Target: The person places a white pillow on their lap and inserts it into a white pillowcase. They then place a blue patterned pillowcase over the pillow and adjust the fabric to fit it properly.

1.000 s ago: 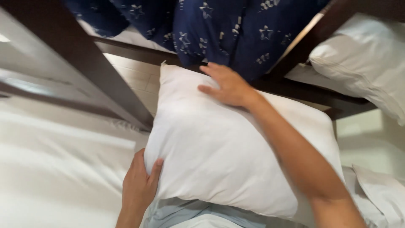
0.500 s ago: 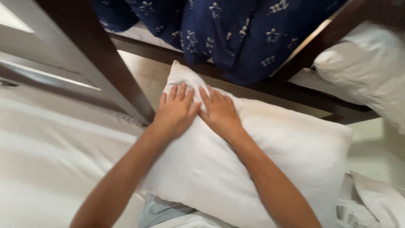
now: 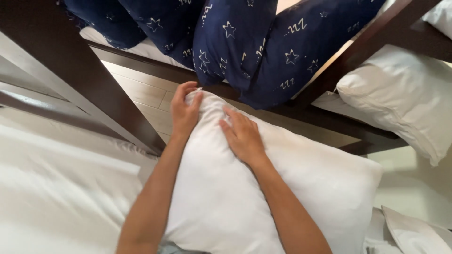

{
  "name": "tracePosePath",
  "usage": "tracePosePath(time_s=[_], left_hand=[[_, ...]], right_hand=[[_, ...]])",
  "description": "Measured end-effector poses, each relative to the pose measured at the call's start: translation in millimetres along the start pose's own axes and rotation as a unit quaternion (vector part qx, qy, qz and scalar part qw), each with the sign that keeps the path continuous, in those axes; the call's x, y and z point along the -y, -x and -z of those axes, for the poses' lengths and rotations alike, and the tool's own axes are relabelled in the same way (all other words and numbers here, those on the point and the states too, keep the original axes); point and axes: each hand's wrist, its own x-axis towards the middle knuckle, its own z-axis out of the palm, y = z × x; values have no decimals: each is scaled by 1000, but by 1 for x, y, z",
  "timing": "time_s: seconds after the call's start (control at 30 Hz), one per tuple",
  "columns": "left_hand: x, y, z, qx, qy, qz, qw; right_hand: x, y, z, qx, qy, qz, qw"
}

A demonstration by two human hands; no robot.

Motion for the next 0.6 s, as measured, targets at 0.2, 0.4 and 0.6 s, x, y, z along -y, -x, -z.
tracePosePath(time_s=[0.2, 0.4, 0.6], left_hand=[[-71, 52, 33, -48, 265, -36, 962], [-103, 73, 26, -56, 309, -114, 943], [-89, 76, 25, -76, 247, -126, 958]], right_hand=[[2, -30, 18, 24, -164, -5, 986], [54, -66, 59, 91, -199, 149, 964], [29, -38, 6, 42, -353, 57, 933]])
